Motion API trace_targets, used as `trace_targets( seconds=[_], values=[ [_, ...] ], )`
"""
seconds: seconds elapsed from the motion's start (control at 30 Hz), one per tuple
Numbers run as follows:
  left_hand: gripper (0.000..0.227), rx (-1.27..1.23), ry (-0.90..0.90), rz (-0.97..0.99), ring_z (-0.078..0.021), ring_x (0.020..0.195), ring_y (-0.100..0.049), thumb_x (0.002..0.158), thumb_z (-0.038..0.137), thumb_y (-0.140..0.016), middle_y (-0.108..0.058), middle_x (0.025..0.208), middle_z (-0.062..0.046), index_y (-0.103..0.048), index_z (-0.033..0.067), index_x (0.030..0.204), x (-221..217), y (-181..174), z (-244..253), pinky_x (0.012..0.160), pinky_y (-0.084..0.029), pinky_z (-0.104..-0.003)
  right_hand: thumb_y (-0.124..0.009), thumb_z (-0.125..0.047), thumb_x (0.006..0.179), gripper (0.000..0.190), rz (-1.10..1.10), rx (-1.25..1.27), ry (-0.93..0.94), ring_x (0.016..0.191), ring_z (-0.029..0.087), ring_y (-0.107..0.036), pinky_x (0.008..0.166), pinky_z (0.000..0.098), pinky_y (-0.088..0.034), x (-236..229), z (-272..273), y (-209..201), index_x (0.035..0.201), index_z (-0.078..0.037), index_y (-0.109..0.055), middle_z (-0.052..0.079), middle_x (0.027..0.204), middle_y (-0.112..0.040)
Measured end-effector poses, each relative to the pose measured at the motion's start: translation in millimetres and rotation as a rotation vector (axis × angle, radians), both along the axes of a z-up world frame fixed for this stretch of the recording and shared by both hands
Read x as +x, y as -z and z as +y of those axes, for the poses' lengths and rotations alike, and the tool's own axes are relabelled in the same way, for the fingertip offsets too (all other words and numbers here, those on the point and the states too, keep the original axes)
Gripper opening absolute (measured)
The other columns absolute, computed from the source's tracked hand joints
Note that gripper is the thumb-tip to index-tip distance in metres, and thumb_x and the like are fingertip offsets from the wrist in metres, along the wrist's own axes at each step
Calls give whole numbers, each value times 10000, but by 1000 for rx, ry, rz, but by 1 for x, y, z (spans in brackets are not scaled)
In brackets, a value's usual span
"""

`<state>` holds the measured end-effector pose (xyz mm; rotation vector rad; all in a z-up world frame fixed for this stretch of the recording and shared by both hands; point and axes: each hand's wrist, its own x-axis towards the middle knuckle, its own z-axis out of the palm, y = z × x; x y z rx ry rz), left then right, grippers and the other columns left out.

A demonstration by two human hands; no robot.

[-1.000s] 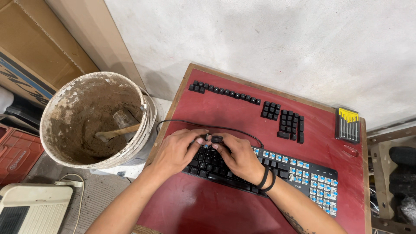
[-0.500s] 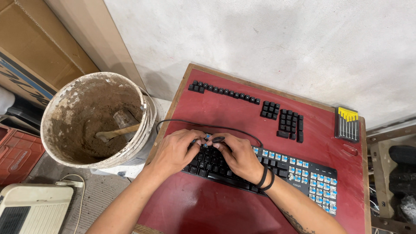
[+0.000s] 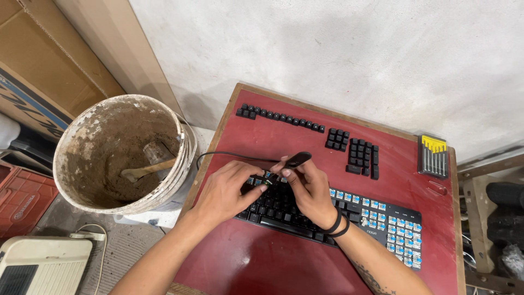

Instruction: The person uses a keycap puller to remove keycaps from a mechanical keyboard one by one. The removed keycaps are placed in neat rows on the red table surface next to the keyboard.

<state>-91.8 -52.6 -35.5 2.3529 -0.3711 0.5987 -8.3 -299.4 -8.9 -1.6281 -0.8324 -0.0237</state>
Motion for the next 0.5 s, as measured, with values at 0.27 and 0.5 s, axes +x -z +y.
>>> trace_targets(
  seconds=[0.27, 0.5],
  values=[
    [343, -11, -41, -276, -278, 1030, -849, 940, 288, -1019, -848, 1014, -10, -849, 209, 1227, 19, -9, -30, 843, -716, -425, -643, -24, 1221, 313, 30, 154, 88, 1100, 335, -918, 902, 492, -780, -5, 2, -1, 1503, 112, -652, 252, 1192, -915],
    [274, 96, -76, -399, -229, 973, -834, 1035, 240, -949, -823, 934, -5, -890, 182, 1297, 33, -18, -38, 820, -690, -388, -607, -77, 1243, 330, 162, 252, 171, 1134, 351, -910, 906, 521, -800, 1, -4, -2, 1525, 95, -596, 270, 1270, -892]
  ],
)
